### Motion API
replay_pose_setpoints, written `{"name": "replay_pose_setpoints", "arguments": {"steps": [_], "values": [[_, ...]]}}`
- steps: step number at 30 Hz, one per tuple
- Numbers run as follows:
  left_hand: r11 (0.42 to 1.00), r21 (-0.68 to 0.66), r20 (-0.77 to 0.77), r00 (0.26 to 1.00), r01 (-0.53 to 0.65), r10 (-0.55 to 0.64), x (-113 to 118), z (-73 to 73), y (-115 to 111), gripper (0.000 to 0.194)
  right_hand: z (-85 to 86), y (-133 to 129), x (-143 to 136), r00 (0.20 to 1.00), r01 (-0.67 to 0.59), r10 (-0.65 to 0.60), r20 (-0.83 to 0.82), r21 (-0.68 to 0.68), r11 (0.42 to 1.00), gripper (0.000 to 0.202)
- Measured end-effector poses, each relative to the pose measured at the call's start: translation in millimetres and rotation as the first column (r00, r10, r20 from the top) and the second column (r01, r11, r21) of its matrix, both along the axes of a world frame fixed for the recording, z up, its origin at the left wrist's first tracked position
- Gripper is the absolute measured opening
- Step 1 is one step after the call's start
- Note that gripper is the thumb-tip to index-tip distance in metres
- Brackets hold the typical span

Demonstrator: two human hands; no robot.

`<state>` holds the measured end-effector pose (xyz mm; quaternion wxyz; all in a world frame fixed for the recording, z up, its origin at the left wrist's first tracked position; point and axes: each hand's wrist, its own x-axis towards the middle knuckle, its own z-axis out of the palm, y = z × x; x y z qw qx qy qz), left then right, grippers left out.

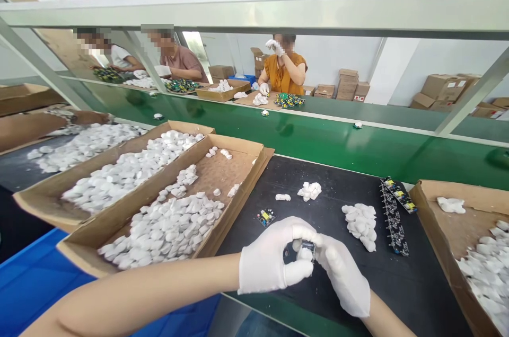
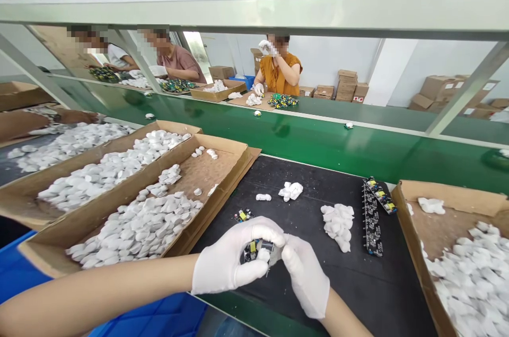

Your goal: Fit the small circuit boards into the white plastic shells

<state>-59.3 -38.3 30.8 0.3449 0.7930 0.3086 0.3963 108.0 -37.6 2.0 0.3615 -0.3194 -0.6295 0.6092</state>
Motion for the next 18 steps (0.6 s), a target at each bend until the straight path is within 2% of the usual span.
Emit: {"name": "replay_pose_setpoints", "arguments": {"steps": [6,10,13,18], "values": [[0.999,-0.032,0.027,1.000,0.002,-0.001,-0.3,-2.2,0.2,0.027,2.2,-2.7,-1.2,0.997,-0.020,0.018,0.075,0.036,0.999,0.036],[0.999,-0.041,0.058,0.998,0.006,-0.003,1.7,-0.5,-0.4,0.029,2.1,-2.9,-1.4,0.996,-0.027,0.019,0.087,0.084,0.996,0.037],[0.988,-0.154,0.064,0.998,0.004,0.006,1.2,-0.4,-0.7,0.027,-1.2,-2.6,-1.3,0.991,0.001,-0.012,0.130,0.088,0.996,0.038],[0.910,-0.412,0.109,0.994,0.057,-0.013,-3.3,0.6,1.2,0.023,-2.1,-2.2,-2.6,0.993,0.015,-0.022,0.116,0.059,0.998,0.034]]}}
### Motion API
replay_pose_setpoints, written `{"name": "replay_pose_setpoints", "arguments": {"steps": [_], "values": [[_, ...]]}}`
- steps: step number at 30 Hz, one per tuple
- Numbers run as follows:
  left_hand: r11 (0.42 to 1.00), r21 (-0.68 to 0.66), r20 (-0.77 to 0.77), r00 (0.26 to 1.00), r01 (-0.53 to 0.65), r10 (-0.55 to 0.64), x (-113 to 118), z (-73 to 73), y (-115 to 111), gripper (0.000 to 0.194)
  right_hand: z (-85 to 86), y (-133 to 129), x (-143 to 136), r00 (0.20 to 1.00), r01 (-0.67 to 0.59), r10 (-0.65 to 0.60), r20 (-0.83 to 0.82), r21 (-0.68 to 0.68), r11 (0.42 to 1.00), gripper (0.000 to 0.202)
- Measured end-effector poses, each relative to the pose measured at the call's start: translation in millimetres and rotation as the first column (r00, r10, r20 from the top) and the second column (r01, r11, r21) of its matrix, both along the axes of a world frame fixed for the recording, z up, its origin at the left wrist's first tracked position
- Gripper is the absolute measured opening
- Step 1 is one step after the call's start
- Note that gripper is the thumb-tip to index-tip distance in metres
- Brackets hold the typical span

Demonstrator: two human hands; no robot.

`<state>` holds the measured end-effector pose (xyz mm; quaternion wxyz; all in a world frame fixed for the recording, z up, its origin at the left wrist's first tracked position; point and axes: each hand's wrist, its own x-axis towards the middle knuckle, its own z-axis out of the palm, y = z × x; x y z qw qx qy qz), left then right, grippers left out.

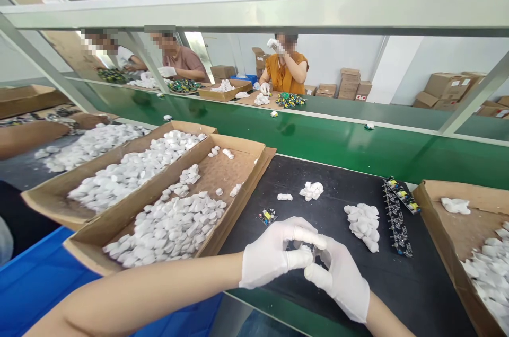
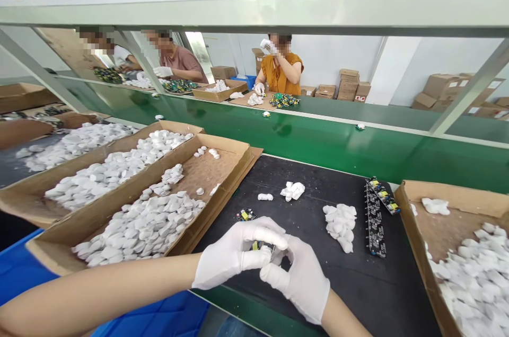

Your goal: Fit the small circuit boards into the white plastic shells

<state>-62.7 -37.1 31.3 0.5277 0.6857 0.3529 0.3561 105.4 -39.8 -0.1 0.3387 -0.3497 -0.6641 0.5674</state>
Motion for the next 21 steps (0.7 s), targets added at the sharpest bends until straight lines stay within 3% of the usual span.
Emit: {"name": "replay_pose_setpoints", "arguments": {"steps": [5,13,18,19,21], "values": [[0.996,-0.064,0.068,0.996,0.067,-0.063,2.2,3.6,0.4,0.023,2.5,0.2,0.1,1.000,0.011,-0.011,0.006,-0.016,1.000,0.029],[0.998,0.059,0.039,0.999,-0.036,0.034,10.3,-4.8,-0.9,0.014,4.3,-2.3,-2.2,0.993,0.072,-0.070,0.097,-0.021,0.997,0.021],[0.985,-0.172,0.127,0.992,0.016,0.006,10.3,-2.9,0.2,0.022,15.0,-0.1,-1.7,0.993,-0.085,0.069,-0.100,-0.158,0.984,0.036],[0.984,-0.177,0.126,0.992,0.034,-0.012,9.9,-2.9,-0.3,0.028,16.3,0.2,-1.2,0.986,-0.116,0.091,-0.137,-0.185,0.976,0.038],[0.999,-0.032,0.063,0.998,0.009,-0.007,8.8,-3.7,-1.9,0.044,15.7,0.4,0.0,0.973,-0.153,0.103,-0.207,-0.239,0.959,0.037]]}}
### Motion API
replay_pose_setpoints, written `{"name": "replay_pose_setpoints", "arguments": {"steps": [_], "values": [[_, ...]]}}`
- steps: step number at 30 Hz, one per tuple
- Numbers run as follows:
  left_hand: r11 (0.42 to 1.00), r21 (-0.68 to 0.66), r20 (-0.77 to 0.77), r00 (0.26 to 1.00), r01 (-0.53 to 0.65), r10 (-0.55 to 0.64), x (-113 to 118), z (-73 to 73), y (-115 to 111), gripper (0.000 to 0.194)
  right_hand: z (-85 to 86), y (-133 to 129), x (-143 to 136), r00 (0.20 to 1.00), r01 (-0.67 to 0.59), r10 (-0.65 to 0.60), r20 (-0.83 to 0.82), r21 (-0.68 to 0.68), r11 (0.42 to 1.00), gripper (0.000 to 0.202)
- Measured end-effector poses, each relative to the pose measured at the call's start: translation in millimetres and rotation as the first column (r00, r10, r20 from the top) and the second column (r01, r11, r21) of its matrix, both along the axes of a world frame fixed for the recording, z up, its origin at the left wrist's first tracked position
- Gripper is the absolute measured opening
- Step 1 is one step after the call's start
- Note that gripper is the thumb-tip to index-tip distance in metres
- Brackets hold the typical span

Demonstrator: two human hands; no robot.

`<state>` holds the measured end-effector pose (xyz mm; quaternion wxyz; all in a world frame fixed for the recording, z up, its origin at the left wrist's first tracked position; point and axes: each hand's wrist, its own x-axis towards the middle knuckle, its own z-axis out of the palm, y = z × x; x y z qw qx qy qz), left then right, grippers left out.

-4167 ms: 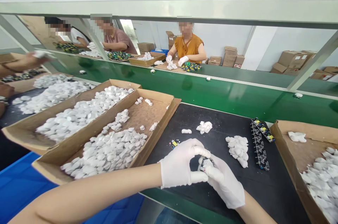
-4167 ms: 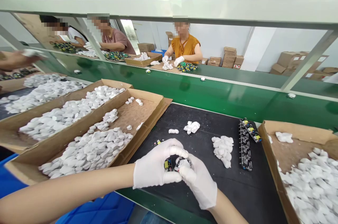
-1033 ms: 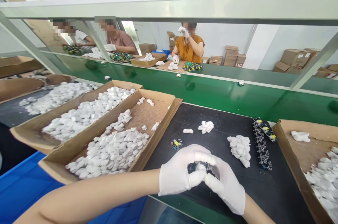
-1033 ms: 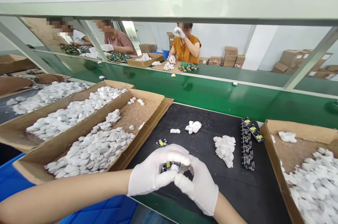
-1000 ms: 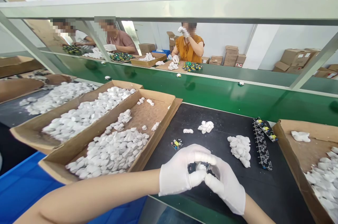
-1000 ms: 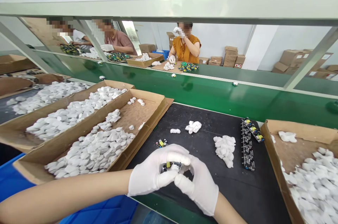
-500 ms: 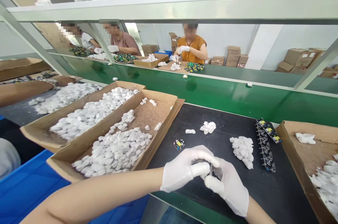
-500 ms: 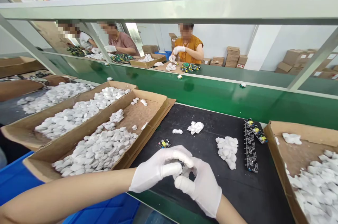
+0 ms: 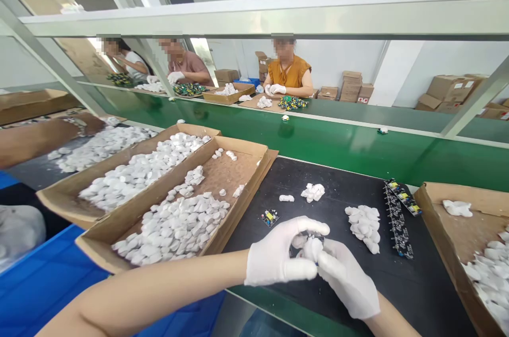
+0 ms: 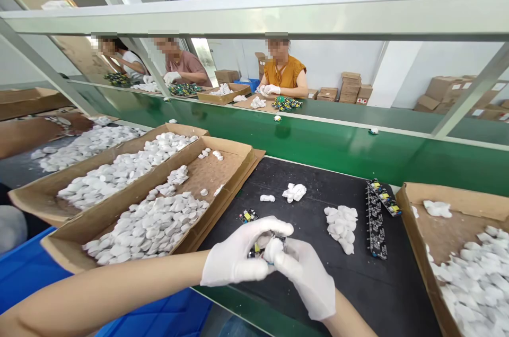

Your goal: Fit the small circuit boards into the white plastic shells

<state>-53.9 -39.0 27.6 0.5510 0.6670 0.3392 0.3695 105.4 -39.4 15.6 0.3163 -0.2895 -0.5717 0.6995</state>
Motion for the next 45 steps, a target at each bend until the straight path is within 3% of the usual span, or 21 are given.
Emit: {"name": "replay_pose_setpoints", "arguments": {"steps": [2,4,8,13,17,21,25,28,31,34,38,40,42,45], "values": [[0.966,0.252,-0.097,0.991,-0.060,0.087,-0.9,-1.8,-1.5,0.052,-4.8,-0.3,1.1,0.997,-0.011,0.005,-0.082,-0.073,0.997,0.032],[0.895,0.437,-0.146,0.975,-0.088,0.167,-1.3,-3.9,-2.4,0.049,-11.2,-0.6,2.0,0.988,-0.026,0.009,-0.152,-0.111,0.993,0.035],[0.812,0.575,-0.175,0.956,-0.094,0.235,-0.5,-7.7,-2.5,0.046,-13.4,-1.1,3.4,0.996,-0.019,0.012,-0.088,-0.088,0.996,0.046],[0.772,0.621,-0.147,0.947,-0.137,0.286,2.0,-7.7,-2.2,0.041,-3.1,-1.0,3.6,0.993,-0.036,0.041,0.112,-0.046,0.998,0.044],[0.758,0.639,-0.143,0.949,-0.129,0.282,2.5,-5.1,-1.9,0.035,-8.4,0.1,3.1,0.995,-0.088,0.088,0.038,-0.020,0.996,0.047],[0.837,0.541,-0.152,0.969,-0.084,0.195,-0.7,-6.1,0.7,0.043,-14.9,0.4,0.4,0.991,-0.099,0.091,-0.095,-0.085,0.991,0.044],[0.922,0.385,-0.130,0.987,-0.034,0.091,-3.6,-8.5,3.9,0.047,-14.1,-0.8,-2.8,0.954,-0.112,0.032,-0.299,-0.256,0.960,0.045],[0.954,0.299,-0.108,0.993,-0.015,0.049,-3.0,-9.9,4.7,0.052,-13.0,-0.9,-3.6,0.948,-0.093,0.001,-0.318,-0.275,0.957,0.038],[0.974,0.224,-0.122,0.990,-0.043,0.072,-1.6,-10.2,4.0,0.041,-14.0,-0.2,-3.1,0.961,-0.040,-0.027,-0.274,-0.238,0.970,0.040],[0.949,0.307,-0.154,0.980,-0.076,0.128,-1.5,-9.6,2.3,0.036,-14.3,0.0,-1.8,0.982,-0.020,-0.016,-0.190,-0.188,0.982,0.044],[0.819,0.566,-0.137,0.968,-0.097,0.210,-3.6,-8.1,0.2,0.039,-12.1,-1.1,-0.5,0.999,-0.015,0.011,-0.047,-0.076,0.997,0.053],[0.771,0.633,-0.172,0.956,-0.078,0.238,-4.3,-6.5,0.1,0.036,-12.0,-1.8,-1.3,1.000,0.001,-0.002,-0.019,-0.052,0.999,0.052],[0.755,0.653,-0.242,0.928,-0.061,0.284,-4.4,-4.6,1.1,0.032,-12.8,-2.4,-3.6,0.996,0.028,-0.038,-0.083,-0.125,0.992,0.046],[0.769,0.637,-0.337,0.879,-0.052,0.338,-3.5,-3.4,3.2,0.029,-13.8,-2.1,-7.3,0.967,-0.011,-0.084,-0.240,-0.370,0.929,0.038]]}}
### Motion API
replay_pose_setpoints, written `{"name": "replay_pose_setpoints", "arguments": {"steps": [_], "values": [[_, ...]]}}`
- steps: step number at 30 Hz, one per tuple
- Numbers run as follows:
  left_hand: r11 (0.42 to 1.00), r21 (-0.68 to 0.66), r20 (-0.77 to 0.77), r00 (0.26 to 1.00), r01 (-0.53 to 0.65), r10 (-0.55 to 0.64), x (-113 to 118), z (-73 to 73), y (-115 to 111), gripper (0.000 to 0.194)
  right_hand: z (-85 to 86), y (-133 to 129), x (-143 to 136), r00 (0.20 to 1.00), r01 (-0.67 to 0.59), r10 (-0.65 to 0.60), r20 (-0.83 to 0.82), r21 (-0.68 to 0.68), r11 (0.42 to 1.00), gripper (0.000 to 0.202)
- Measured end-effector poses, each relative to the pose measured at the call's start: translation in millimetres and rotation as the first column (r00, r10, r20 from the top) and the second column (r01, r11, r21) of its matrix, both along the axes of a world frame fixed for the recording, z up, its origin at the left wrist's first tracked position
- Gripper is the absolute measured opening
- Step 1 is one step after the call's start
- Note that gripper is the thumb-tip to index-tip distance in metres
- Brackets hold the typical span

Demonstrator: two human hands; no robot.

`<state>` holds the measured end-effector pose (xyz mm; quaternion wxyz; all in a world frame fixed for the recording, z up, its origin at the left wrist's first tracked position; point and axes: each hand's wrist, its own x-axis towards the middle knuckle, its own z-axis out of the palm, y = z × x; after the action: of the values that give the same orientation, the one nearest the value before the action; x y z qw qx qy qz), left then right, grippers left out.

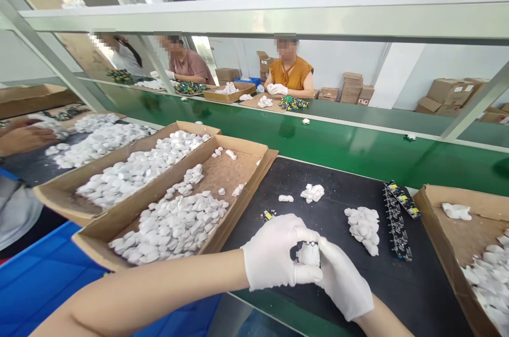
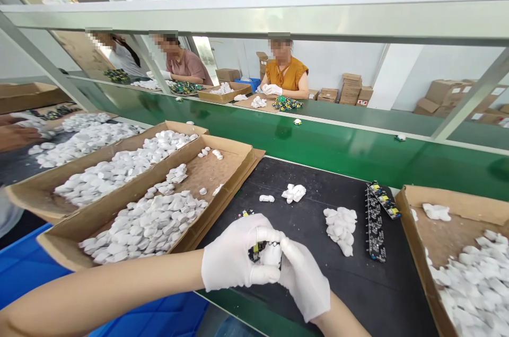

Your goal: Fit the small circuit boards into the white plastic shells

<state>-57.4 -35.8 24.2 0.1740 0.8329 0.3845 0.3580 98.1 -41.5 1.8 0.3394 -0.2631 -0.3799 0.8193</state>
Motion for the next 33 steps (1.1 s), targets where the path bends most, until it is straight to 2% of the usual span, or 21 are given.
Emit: {"name": "replay_pose_setpoints", "arguments": {"steps": [2,4,7,10,13,18,23,27,33], "values": [[0.999,-0.043,-0.023,1.000,-0.001,0.000,1.0,-0.7,0.8,0.033,0.3,0.9,-0.9,0.998,-0.020,0.013,-0.062,-0.114,0.993,0.036],[0.996,-0.089,-0.021,1.000,0.008,-0.010,2.2,-1.9,0.6,0.037,0.9,1.8,-0.2,0.998,-0.027,0.019,-0.066,-0.123,0.992,0.033],[0.991,-0.130,0.006,1.000,-0.017,0.018,3.9,-2.5,-0.6,0.038,0.7,2.1,1.9,0.998,0.000,-0.003,-0.061,-0.052,0.999,0.028],[0.987,-0.158,0.021,0.999,-0.038,0.042,4.3,-2.5,-0.8,0.033,0.5,1.4,2.9,0.997,0.017,-0.016,-0.081,0.024,1.000,0.032],[0.985,-0.172,0.051,0.998,-0.021,0.031,2.9,-4.7,-0.2,0.037,2.5,0.6,3.4,0.999,0.004,-0.001,-0.051,0.067,0.998,0.030],[0.995,-0.081,0.084,0.995,0.050,-0.043,1.6,-9.4,-2.2,0.054,6.2,1.9,4.9,1.000,-0.008,0.007,0.016,0.097,0.995,0.030],[0.996,-0.080,0.088,0.995,0.048,-0.041,1.9,-8.7,-2.7,0.046,5.3,2.3,5.2,0.996,0.013,-0.029,0.083,0.195,0.981,0.029],[0.992,-0.108,0.142,0.988,0.069,-0.054,1.0,-7.9,-2.3,0.049,3.9,0.9,5.1,0.999,0.018,-0.024,0.028,0.203,0.979,0.036],[0.973,-0.212,0.173,0.984,0.089,-0.052,1.2,-5.8,-7.6,0.045,7.0,1.0,5.3,0.996,-0.023,-0.002,0.092,0.274,0.961,0.041]]}}
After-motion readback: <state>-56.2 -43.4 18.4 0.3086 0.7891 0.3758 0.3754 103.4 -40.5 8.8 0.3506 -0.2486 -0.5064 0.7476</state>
